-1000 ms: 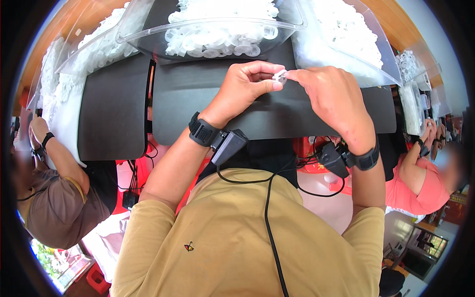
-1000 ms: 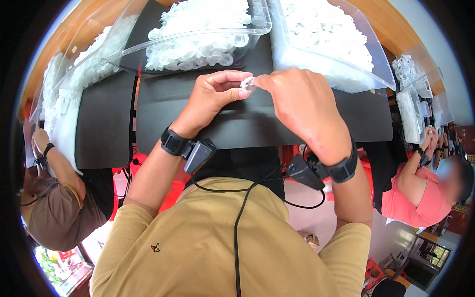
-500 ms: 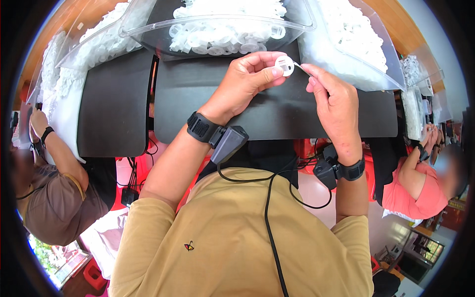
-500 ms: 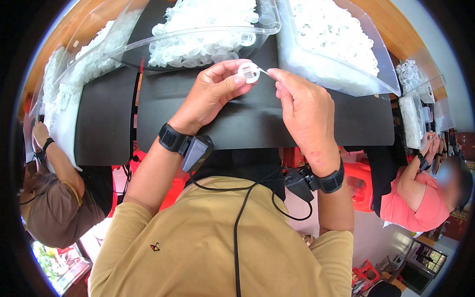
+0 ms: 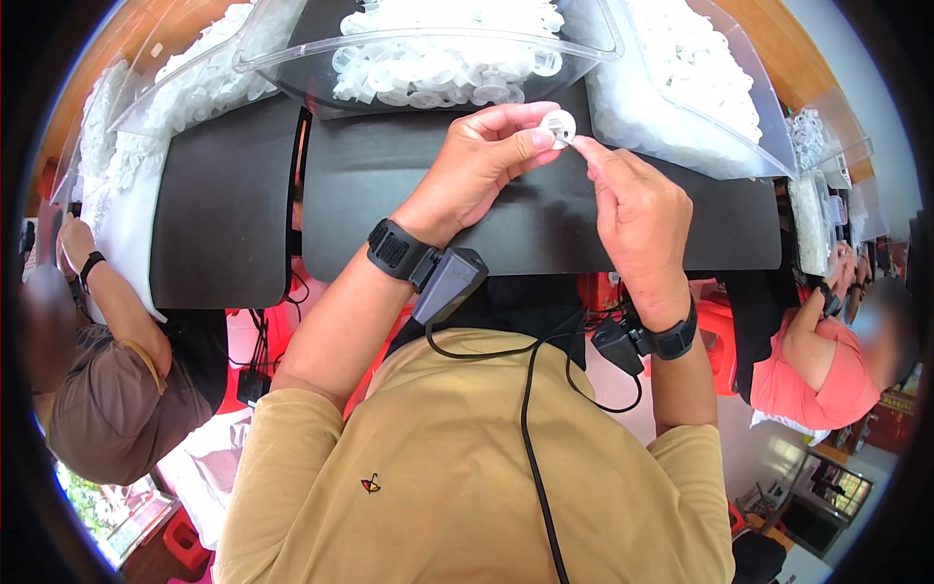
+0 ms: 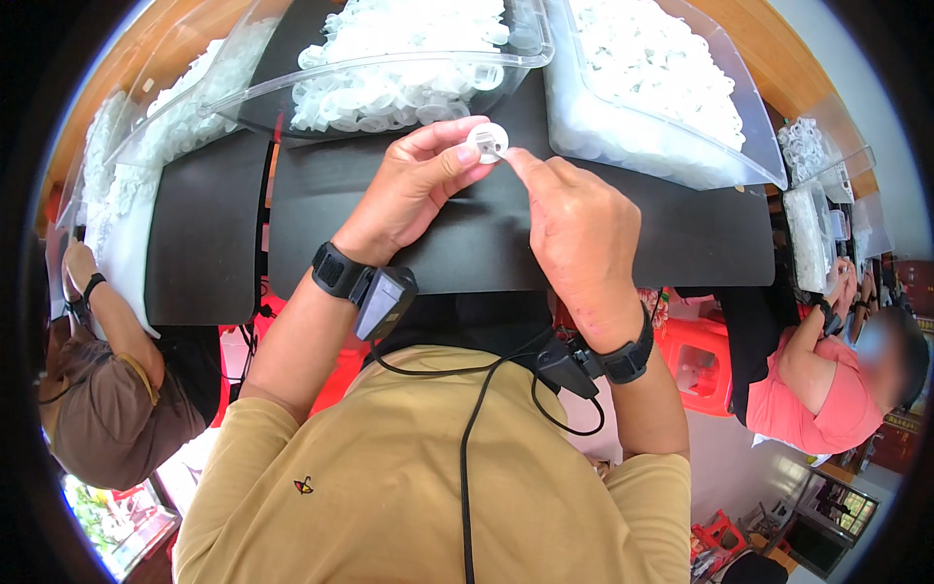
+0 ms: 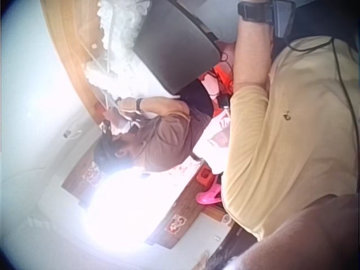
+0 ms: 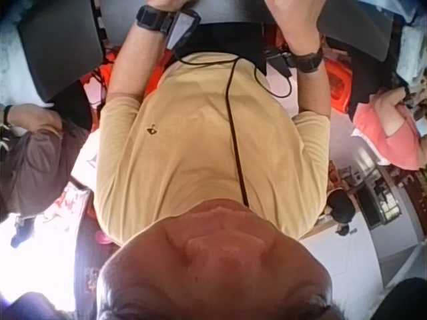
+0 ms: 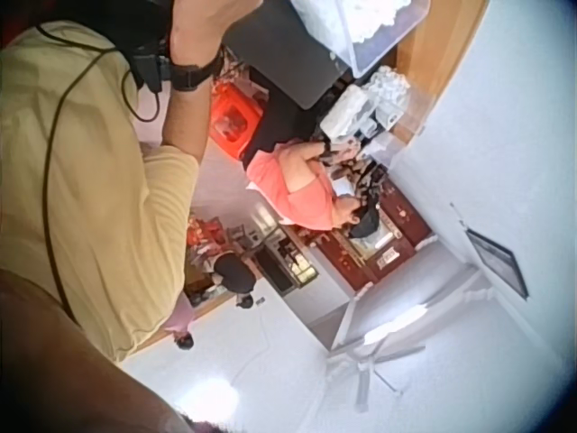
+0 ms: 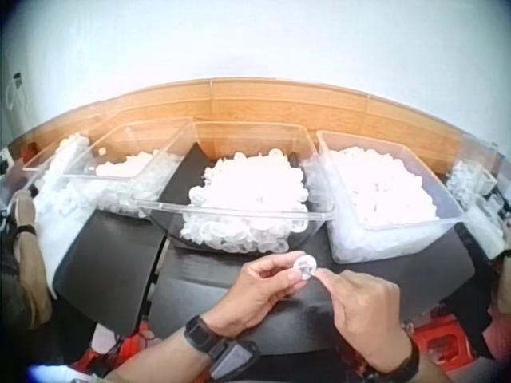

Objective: Assembling or inspecting small plastic components using a handheld tool.

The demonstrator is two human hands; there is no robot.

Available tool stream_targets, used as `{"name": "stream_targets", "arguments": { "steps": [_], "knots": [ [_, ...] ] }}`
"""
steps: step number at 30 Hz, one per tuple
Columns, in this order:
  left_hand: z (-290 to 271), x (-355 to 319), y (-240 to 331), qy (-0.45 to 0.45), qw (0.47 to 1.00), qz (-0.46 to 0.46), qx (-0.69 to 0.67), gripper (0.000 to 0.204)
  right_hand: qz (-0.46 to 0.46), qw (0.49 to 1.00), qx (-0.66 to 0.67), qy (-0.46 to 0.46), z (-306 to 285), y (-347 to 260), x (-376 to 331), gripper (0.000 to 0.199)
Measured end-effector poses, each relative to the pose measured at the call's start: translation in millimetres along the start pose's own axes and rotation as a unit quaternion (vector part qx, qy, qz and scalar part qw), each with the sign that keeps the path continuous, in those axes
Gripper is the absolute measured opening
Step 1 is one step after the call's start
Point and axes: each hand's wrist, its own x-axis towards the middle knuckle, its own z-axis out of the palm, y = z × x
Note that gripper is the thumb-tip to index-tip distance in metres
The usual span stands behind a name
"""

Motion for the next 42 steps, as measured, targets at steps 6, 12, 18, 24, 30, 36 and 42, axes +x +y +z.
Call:
{"name": "stream_targets", "arguments": {
  "steps": [6,12,18,24,30,36,42],
  "knots": [
    [-2.9,1.4,-1.1,0.004,0.999,-0.022,0.037,0.033,0.008,0.998,-0.003,-0.06,-12.8,0.1,5.1,0.02],
    [4.0,-1.6,8.4,-0.013,0.998,-0.03,0.049,0.03,0.178,0.924,0.331,-0.062,-11.1,13.4,17.6,0.027],
    [4.4,-0.5,7.2,-0.02,0.997,-0.021,0.071,0.032,0.277,0.779,0.561,-0.044,23.6,12.8,10.6,0.015],
    [-0.8,1.6,3.0,-0.012,0.998,0.014,0.06,0.037,0.266,0.825,0.495,-0.055,17.7,1.3,14.9,0.017],
    [-0.4,0.1,5.9,-0.004,0.999,0.009,0.053,0.037,0.118,0.966,0.227,-0.042,-13.7,-0.7,9.2,0.024],
    [-1.3,1.5,3.7,-0.018,0.999,0.002,0.045,0.037,0.076,0.987,0.121,-0.071,-17.6,-6.1,2.9,0.029],
    [0.1,0.7,4.0,-0.01,0.997,0.004,0.075,0.038,0.057,0.992,0.054,-0.094,-22.8,-8.8,5.9,0.027]
  ]
}}
